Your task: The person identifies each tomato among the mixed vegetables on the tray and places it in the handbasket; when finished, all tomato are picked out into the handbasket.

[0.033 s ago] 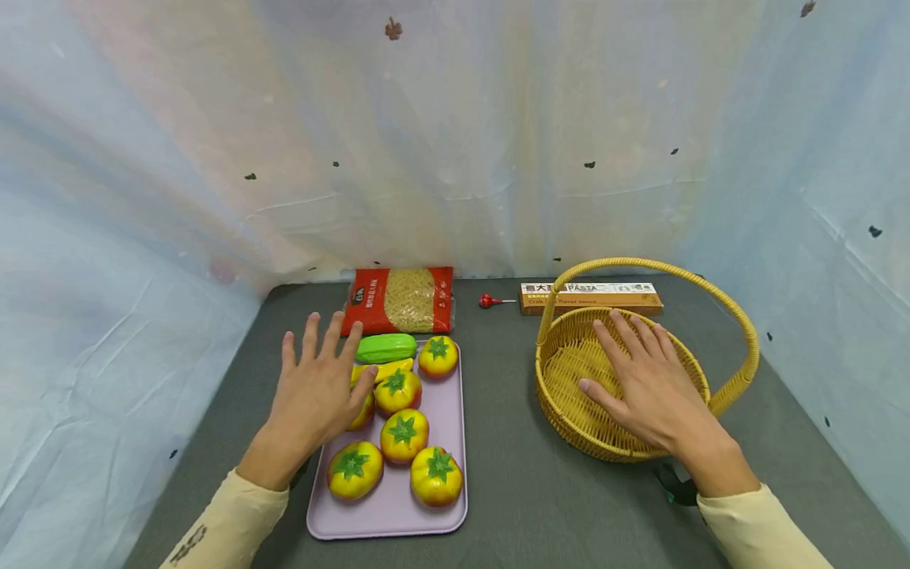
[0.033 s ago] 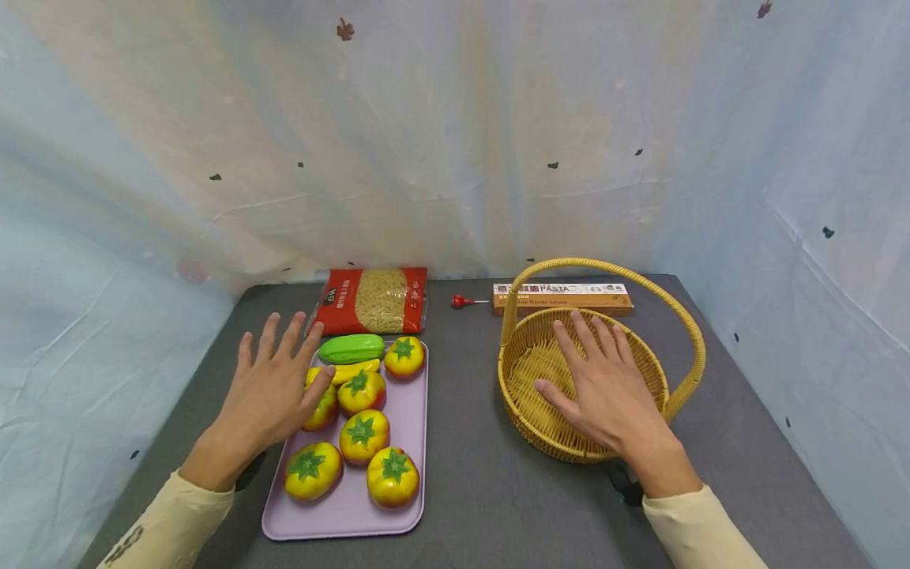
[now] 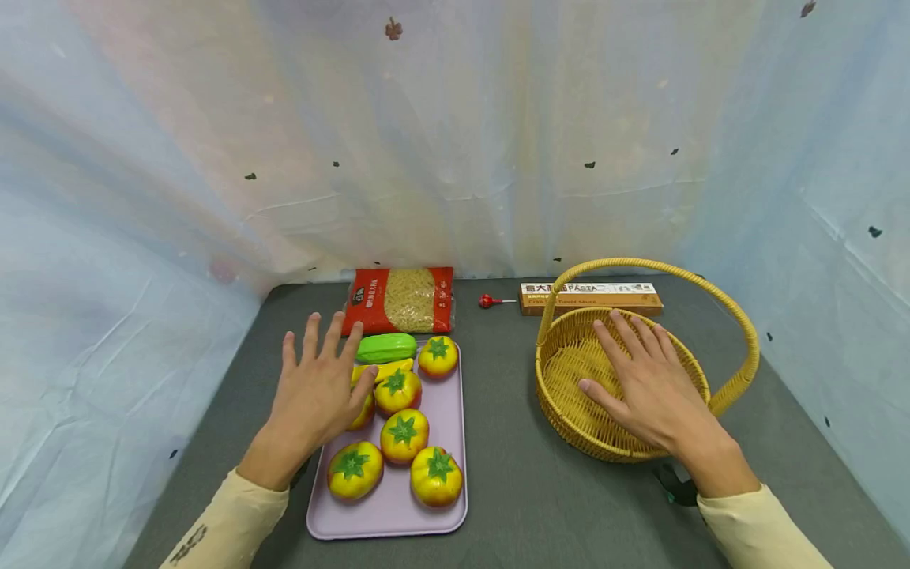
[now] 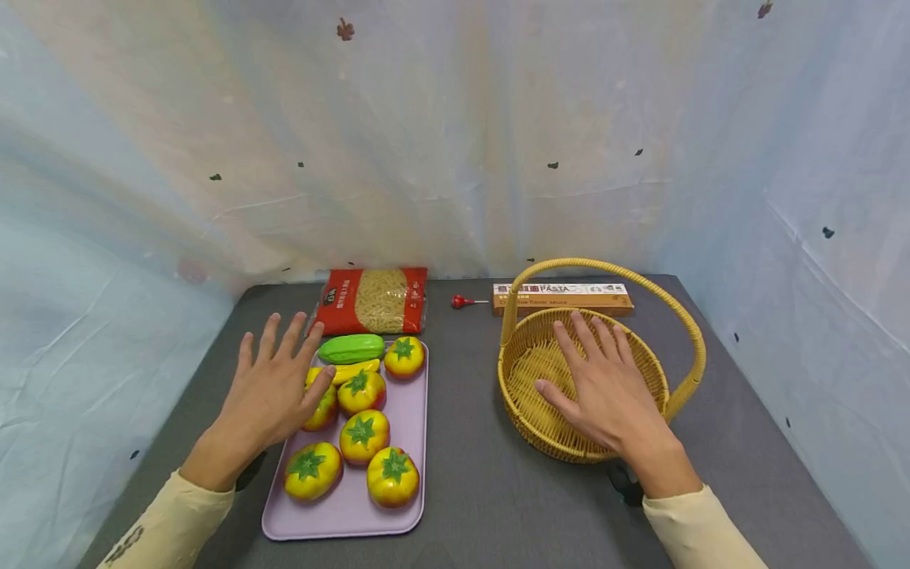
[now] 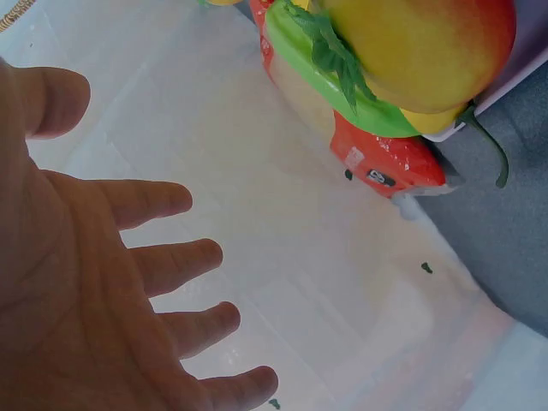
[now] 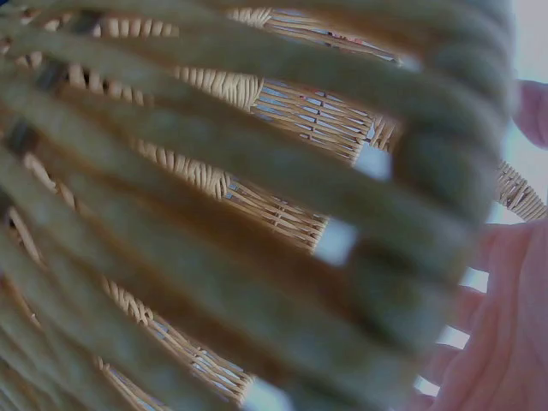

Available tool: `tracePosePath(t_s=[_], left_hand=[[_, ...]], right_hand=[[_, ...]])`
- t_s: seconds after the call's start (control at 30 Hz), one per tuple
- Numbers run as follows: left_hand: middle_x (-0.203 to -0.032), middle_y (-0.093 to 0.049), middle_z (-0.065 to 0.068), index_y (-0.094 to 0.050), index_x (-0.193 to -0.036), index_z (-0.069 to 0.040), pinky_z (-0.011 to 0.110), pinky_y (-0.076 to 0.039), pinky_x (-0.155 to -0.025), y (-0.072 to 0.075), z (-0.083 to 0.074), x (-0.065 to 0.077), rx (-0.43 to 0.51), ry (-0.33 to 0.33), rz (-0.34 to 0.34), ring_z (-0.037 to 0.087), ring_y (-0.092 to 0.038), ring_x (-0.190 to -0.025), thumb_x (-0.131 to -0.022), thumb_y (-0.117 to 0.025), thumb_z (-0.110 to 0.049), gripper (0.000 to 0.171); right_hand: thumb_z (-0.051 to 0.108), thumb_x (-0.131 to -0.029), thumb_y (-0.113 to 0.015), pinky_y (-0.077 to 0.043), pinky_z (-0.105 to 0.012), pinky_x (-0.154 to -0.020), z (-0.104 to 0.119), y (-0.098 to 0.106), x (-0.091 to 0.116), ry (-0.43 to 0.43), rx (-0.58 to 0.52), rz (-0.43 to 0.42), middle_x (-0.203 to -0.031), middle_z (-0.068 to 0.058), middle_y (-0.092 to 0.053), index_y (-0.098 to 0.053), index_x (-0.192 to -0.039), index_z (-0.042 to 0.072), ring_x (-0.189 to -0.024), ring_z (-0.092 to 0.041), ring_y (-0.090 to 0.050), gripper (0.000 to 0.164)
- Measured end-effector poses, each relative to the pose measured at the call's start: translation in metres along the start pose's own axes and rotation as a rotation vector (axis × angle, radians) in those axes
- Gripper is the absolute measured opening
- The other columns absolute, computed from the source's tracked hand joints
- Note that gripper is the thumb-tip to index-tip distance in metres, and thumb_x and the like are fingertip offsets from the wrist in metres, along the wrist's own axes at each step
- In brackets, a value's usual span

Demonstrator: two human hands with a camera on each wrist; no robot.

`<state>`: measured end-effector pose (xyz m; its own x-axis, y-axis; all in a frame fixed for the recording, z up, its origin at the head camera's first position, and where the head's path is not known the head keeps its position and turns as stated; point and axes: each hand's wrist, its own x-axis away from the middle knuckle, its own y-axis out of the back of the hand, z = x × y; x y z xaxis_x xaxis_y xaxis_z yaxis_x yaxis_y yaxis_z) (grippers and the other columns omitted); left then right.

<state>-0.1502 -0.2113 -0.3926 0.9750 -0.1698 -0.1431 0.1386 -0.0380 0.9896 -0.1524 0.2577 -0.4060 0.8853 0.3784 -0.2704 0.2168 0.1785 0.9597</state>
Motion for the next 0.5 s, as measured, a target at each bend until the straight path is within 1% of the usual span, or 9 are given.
tracePosePath(t_s=[0.17, 0.33, 0.4, 0.47, 0.5], left_hand=[[-0.179, -0.021, 0.028, -0.034, -0.172, -0.008, 0.082, -0.008, -0.129, -0.001, 0.0, 0.001, 0.005, 0.006, 0.01, 0.057, -0.01, -0.165, -0.109, -0.056, -0.049, 0.078], [-0.18, -0.021, 0.027, -0.032, -0.173, -0.009, 0.082, -0.007, -0.129, 0.001, 0.002, 0.001, 0.026, 0.012, 0.015, 0.057, -0.009, -0.166, -0.109, -0.057, -0.049, 0.079], [-0.18, -0.021, 0.027, -0.032, -0.173, -0.01, 0.082, -0.006, -0.128, 0.002, 0.007, 0.002, 0.051, 0.016, 0.024, 0.057, -0.008, -0.166, -0.11, -0.057, -0.048, 0.078], [-0.18, -0.021, 0.026, -0.032, -0.173, -0.01, 0.083, -0.007, -0.128, 0.002, 0.014, 0.003, 0.091, 0.009, 0.037, 0.057, -0.008, -0.166, -0.111, -0.057, -0.047, 0.077], [-0.18, -0.022, 0.026, -0.032, -0.173, -0.01, 0.084, -0.008, -0.127, 0.002, 0.019, 0.004, 0.12, 0.001, 0.04, 0.058, -0.009, -0.165, -0.111, -0.058, -0.045, 0.076]], right_hand=[[0.063, -0.108, -0.057, -0.019, -0.07, -0.131, -0.001, -0.001, 0.0, 0.0, -0.001, 0.006, -0.18, -0.025, -0.024, -0.03, -0.174, 0.008, -0.161, -0.055, -0.027, 0.09], [0.063, -0.107, -0.059, -0.02, -0.07, -0.13, -0.001, 0.001, -0.001, 0.016, -0.005, -0.007, -0.18, -0.024, -0.025, -0.03, -0.174, 0.01, -0.16, -0.055, -0.028, 0.091], [0.061, -0.107, -0.061, -0.019, -0.069, -0.131, 0.0, 0.003, 0.0, 0.031, -0.036, -0.016, -0.18, -0.024, -0.026, -0.03, -0.174, 0.011, -0.16, -0.055, -0.029, 0.09], [0.056, -0.106, -0.065, -0.019, -0.067, -0.133, 0.003, 0.004, 0.001, 0.049, -0.097, -0.024, -0.18, -0.022, -0.027, -0.03, -0.175, 0.013, -0.16, -0.054, -0.03, 0.088], [0.053, -0.106, -0.068, -0.021, -0.068, -0.132, 0.005, 0.005, 0.002, 0.06, -0.138, -0.032, -0.18, -0.02, -0.028, -0.03, -0.175, 0.015, -0.16, -0.053, -0.031, 0.087]])
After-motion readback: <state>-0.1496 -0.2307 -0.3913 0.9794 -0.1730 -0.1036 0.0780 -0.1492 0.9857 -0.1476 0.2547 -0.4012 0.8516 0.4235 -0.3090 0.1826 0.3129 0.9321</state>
